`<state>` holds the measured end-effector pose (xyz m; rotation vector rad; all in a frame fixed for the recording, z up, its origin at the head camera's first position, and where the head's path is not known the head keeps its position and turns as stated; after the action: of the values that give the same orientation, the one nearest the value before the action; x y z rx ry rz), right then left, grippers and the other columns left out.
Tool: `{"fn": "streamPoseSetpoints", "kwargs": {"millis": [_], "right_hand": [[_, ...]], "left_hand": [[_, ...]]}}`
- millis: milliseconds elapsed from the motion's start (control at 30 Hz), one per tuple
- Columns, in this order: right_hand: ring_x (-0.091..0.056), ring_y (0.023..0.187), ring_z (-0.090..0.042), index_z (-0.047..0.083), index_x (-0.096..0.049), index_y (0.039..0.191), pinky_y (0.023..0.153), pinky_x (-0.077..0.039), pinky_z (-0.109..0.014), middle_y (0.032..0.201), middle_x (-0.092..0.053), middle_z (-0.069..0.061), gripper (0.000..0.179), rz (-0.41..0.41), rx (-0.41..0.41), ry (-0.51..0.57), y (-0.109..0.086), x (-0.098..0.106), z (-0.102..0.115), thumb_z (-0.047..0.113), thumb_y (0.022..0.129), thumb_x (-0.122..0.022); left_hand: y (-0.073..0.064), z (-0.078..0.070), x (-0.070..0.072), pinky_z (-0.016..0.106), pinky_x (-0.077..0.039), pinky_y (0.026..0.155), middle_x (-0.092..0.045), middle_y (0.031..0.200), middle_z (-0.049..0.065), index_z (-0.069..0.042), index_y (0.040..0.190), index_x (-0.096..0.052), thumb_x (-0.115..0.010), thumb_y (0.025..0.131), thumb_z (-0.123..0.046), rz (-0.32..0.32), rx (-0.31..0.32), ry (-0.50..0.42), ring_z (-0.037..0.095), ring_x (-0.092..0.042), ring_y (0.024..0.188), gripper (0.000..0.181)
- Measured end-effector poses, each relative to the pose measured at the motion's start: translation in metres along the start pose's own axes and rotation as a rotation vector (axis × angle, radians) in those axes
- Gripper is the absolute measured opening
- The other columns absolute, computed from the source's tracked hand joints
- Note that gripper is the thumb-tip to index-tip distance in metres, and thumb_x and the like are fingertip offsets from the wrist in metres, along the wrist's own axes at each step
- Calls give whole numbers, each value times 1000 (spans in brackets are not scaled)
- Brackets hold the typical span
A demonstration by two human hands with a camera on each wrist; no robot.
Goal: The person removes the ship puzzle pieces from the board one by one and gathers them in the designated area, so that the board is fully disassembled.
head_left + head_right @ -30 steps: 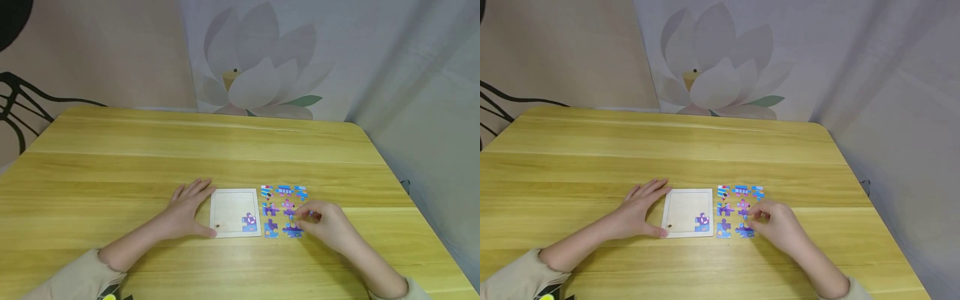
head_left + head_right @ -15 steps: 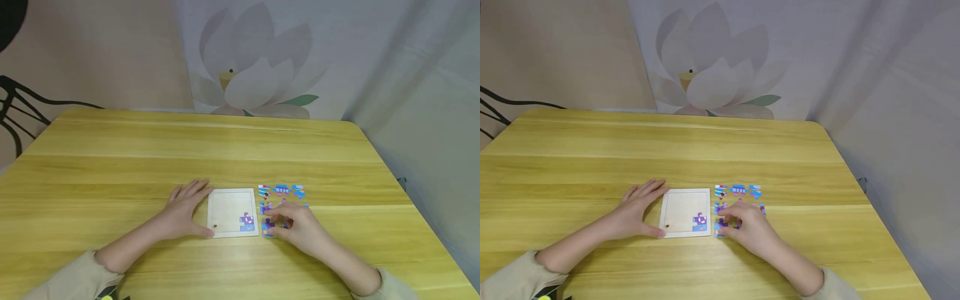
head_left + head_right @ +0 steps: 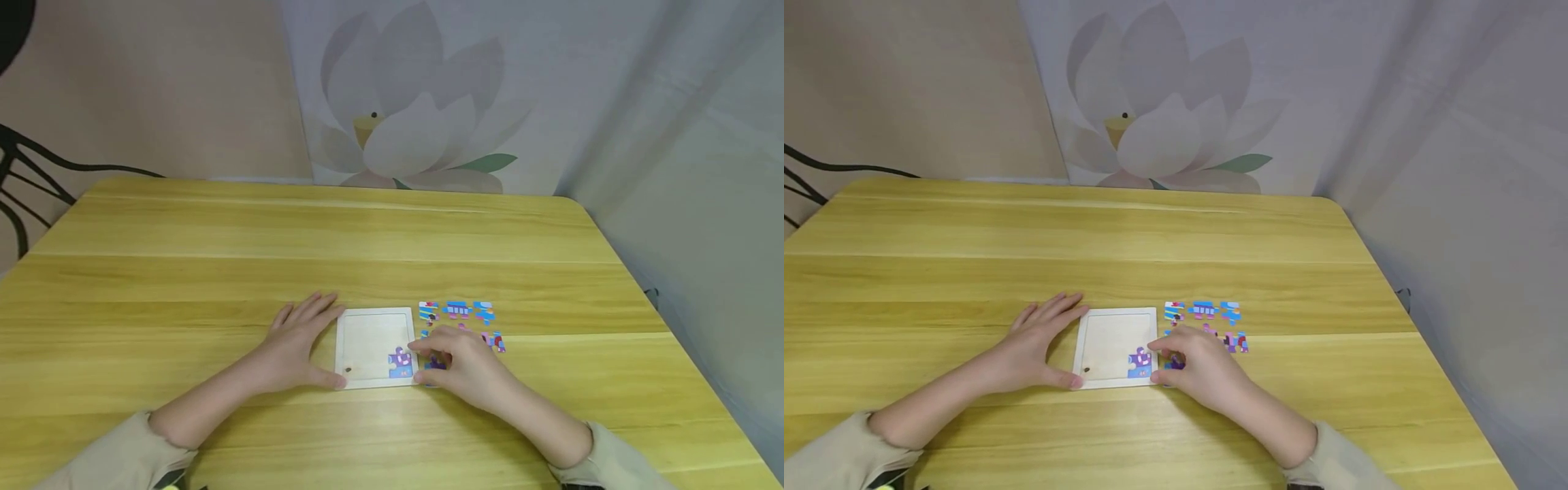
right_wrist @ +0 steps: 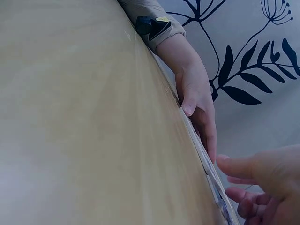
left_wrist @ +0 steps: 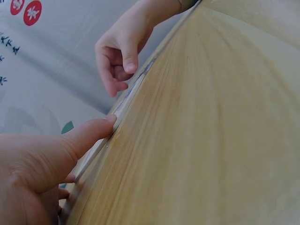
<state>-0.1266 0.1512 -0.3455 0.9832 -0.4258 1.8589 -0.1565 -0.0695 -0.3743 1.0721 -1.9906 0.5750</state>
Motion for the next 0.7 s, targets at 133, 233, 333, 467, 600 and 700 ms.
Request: {"fn": "streamPoseSetpoints", "kwargs": {"millis": [133, 233, 333, 467, 600, 700], "right_hand": [[-46, 63, -5, 13, -72, 114, 69, -44, -32, 87, -57, 11, 41, 40, -49, -33, 6, -5, 2, 23, 75, -82], [-47, 65, -5, 14, -71, 116, 70, -46, -33, 94, -59, 10, 43, 74, -53, -58, 10, -8, 6, 24, 75, -82], [-48, 68, -7, 12, -72, 113, 59, -46, -26, 97, -59, 8, 41, 96, -29, -82, 13, -10, 9, 21, 75, -82], [-49, 69, -8, 12, -73, 108, 56, -46, -22, 95, -58, 7, 37, 103, -5, -112, 15, -12, 11, 19, 74, -83], [-50, 72, -9, 13, -73, 107, 59, -46, -22, 96, -58, 8, 35, 104, -9, -96, 17, -13, 11, 18, 74, -83], [-51, 76, -10, 13, -72, 106, 63, -47, -23, 100, -59, 7, 35, 104, -20, -83, 17, -14, 11, 17, 73, -84]], "left_hand": [[0, 1, 0, 62, 3, 108, -18, 157, 14, -6, 149, -33, -83, 62, -56, -4, -4, 1, 36, -6, 143, 112], [0, 0, 1, 62, 4, 108, -17, 157, 14, -7, 149, -32, -83, 62, -56, -3, -5, -5, 35, -6, 143, 112], [1, 0, 0, 62, 5, 108, -17, 157, 14, -7, 149, -32, -83, 62, -56, 2, -5, -12, 35, -5, 143, 112], [0, -1, 0, 63, 5, 108, -16, 157, 13, -7, 150, -31, -83, 63, -55, 7, -4, -17, 34, -5, 143, 112], [-1, -1, 2, 63, 5, 108, -16, 157, 14, -7, 150, -31, -82, 63, -56, 6, -6, -20, 35, -4, 143, 111], [-1, -1, 2, 63, 5, 107, -17, 157, 15, -6, 149, -32, -81, 64, -56, 3, -13, -25, 36, -5, 143, 111]]}}
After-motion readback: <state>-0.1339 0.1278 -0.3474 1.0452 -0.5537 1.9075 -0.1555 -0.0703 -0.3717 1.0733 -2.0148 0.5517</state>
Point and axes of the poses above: each hand's wrist, its own y-axis towards the middle knuckle, its own x-axis out of the back of the hand, z = x × y, the point moved 7 cm from there along y, towards the middle knuckle
